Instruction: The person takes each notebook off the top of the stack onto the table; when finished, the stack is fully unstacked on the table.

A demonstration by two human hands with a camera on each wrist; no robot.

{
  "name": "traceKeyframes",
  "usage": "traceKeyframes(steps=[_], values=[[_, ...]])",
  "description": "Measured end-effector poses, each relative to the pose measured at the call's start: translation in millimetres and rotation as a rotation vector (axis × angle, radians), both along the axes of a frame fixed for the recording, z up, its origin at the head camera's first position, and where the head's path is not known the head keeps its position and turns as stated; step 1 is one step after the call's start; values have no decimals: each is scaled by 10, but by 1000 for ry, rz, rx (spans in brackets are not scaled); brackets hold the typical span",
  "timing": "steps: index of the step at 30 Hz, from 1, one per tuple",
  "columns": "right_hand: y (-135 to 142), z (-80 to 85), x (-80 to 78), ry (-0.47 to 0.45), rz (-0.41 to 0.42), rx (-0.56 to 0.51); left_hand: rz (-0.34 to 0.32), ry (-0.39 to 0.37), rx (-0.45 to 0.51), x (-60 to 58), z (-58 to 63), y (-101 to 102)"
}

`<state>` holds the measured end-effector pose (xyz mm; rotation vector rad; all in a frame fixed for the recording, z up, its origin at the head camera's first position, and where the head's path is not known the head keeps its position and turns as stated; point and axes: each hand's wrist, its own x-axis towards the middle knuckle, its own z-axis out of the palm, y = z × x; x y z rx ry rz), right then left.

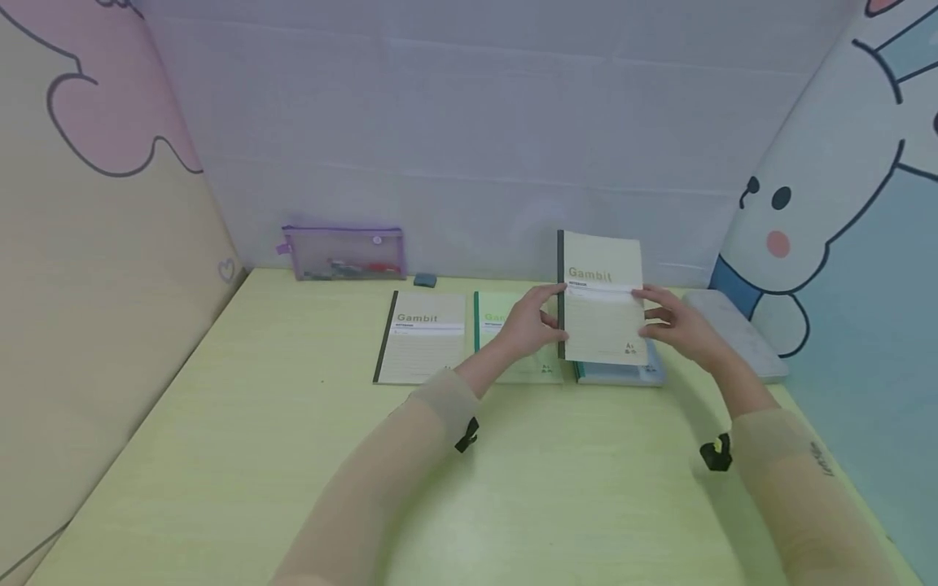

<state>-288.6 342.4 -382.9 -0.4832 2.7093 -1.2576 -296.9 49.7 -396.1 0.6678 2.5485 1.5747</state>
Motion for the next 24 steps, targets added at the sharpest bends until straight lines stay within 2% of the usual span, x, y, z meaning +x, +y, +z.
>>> traceKeyframes(steps=[5, 9, 12, 16, 24], values=[[-216, 155, 21, 14, -73, -67, 10, 13, 41, -40, 114, -240], [-441, 293, 42, 39, -82, -117, 13, 6, 82, -55, 214, -470], [-667, 479, 111, 55, -60, -130, 19, -12, 118, -58, 325, -657], [-874, 628, 129, 69, -5, -153, 33, -28, 158, -57, 481, -893], [-1218, 696, 28, 47, 113, -238, 81, -41, 152, 27, 702, -1352]])
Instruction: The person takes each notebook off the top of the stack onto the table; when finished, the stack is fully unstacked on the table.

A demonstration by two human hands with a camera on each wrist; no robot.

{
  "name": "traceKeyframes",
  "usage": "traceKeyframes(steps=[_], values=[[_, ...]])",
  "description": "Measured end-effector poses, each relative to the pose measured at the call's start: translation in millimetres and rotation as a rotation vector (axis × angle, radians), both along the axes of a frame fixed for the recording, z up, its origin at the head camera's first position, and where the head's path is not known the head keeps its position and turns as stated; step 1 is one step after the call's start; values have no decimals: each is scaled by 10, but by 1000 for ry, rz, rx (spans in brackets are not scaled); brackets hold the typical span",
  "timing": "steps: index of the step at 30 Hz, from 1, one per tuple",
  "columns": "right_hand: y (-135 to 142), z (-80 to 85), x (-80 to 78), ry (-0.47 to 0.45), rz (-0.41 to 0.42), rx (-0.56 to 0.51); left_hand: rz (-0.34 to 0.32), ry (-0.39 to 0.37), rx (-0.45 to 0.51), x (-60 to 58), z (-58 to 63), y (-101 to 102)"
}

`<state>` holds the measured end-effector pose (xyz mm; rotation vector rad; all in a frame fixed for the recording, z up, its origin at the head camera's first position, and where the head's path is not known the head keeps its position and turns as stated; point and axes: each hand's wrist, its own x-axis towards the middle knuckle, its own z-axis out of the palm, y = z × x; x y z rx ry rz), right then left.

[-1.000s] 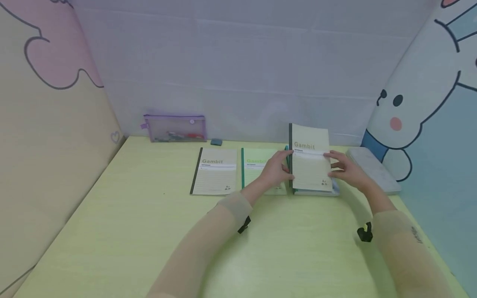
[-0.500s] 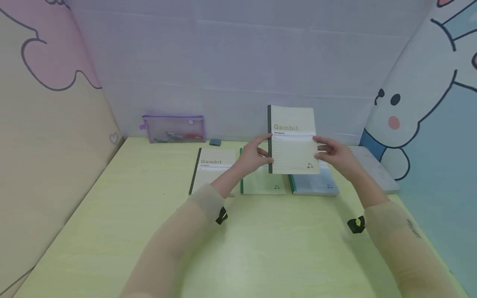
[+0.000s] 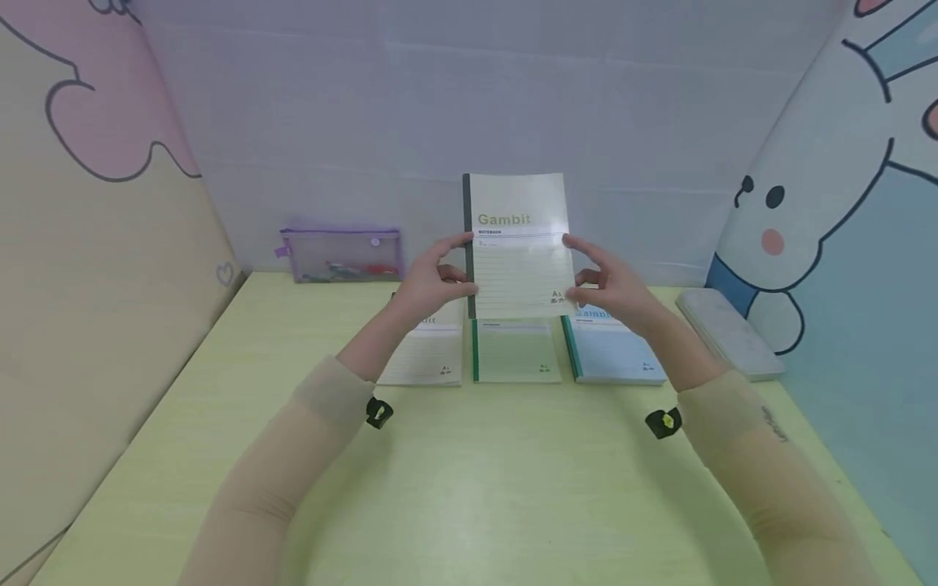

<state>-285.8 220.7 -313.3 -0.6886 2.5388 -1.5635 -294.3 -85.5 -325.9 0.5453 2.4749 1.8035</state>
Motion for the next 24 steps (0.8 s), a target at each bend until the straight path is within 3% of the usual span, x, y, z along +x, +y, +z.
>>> traceKeyframes(steps=[9, 18, 24], values=[[-540, 67, -39, -62, 123, -79, 120, -17, -54, 60, 114, -539], [-1069, -72, -99, -77, 201, -92, 170, -13, -99, 111, -13, -1080], [-1401, -214, -96, -93, 182, -100, 174, -11, -87, 142, -125, -1392]])
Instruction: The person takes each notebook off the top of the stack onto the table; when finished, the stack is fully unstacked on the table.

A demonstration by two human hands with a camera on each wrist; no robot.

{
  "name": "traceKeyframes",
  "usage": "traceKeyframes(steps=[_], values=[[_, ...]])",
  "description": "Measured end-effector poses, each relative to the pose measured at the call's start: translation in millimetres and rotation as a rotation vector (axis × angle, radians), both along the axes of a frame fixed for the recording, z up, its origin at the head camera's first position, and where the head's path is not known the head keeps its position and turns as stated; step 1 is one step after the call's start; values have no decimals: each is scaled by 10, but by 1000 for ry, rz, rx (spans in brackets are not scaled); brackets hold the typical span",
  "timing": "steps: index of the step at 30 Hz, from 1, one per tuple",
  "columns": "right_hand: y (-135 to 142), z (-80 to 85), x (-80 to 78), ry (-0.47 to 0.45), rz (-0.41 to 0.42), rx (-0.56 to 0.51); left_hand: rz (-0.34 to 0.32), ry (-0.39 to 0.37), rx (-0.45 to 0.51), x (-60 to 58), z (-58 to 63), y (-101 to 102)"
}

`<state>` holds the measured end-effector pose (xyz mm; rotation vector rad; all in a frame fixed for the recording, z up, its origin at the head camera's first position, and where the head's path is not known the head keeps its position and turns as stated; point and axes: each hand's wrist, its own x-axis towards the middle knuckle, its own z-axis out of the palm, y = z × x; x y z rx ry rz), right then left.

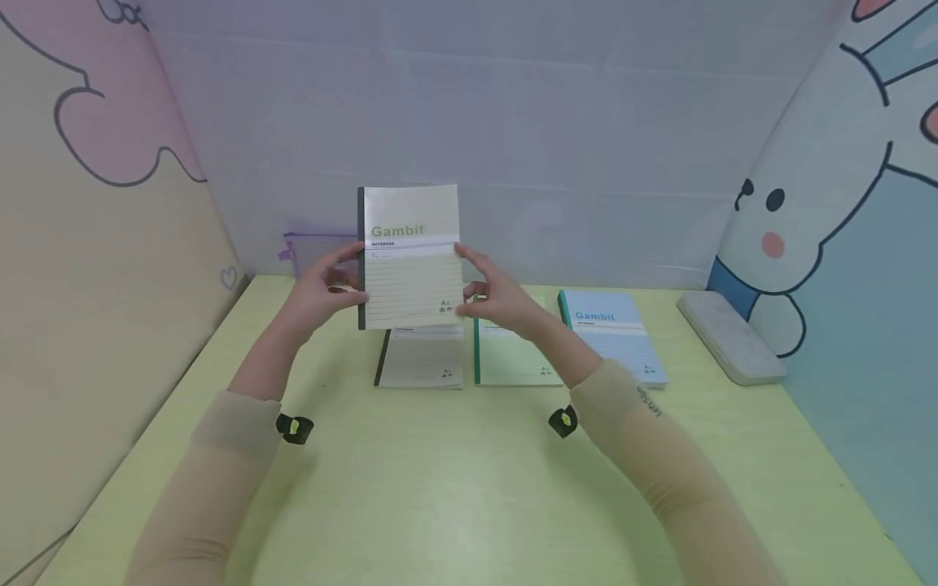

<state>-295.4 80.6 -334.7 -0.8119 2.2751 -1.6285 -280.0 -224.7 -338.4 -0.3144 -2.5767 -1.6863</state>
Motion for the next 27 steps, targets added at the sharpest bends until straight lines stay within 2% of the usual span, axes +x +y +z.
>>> traceKeyframes(steps=[12, 20, 27], values=[[-534, -288, -24, -92, 1, -81, 31, -95, -23, 33, -240, -504], [-790, -508, -23, -114, -15, -23, 0, -107, -65, 65, -399, -755], [-1024, -727, 25, -136, -60, -19, -9, -107, -117, 75, -510, -916]])
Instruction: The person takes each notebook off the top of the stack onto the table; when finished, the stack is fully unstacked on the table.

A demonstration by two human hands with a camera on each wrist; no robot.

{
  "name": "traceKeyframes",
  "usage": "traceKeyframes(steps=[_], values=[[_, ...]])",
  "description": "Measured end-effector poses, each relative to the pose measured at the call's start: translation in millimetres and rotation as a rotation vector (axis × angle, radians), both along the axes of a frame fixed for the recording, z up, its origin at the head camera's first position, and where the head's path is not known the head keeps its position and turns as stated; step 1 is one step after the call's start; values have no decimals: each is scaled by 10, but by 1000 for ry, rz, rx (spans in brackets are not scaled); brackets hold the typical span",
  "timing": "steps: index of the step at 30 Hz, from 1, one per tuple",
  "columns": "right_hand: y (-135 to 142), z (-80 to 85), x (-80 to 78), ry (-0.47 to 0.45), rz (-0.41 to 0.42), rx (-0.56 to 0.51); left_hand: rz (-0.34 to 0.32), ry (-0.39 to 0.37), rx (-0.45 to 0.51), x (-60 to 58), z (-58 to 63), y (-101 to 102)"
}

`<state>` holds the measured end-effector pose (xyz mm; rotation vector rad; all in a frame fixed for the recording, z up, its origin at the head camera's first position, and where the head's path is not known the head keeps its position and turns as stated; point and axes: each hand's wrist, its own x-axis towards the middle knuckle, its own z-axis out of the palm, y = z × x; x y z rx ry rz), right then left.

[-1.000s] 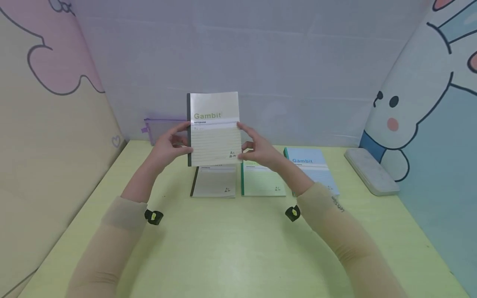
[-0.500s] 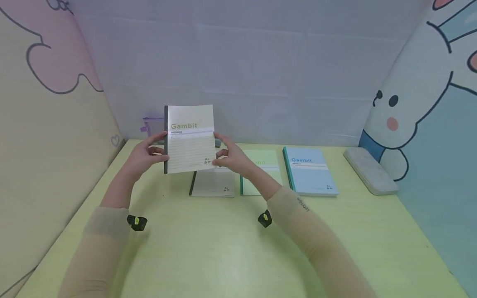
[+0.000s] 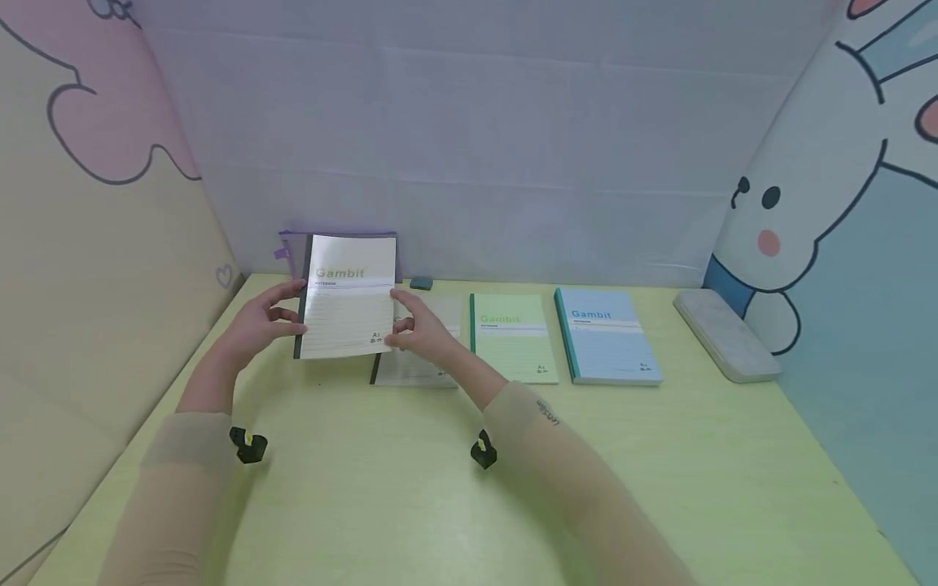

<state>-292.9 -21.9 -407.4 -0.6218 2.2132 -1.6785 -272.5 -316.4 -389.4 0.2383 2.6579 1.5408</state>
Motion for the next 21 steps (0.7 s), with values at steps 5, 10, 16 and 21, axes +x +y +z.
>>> traceKeyframes(steps=[5, 10, 16, 21], values=[[-135, -146, 25, -49, -12, -32, -14, -15, -22, -10, -99, -94], [-265, -282, 42, -61, -29, -22, -26, -63, -10, -47, -231, -198], [-406, -427, 101, -60, -29, 32, -37, -113, -28, -67, -377, -322], [-474, -493, 119, -53, -43, 90, -48, -131, -8, -92, -471, -388]])
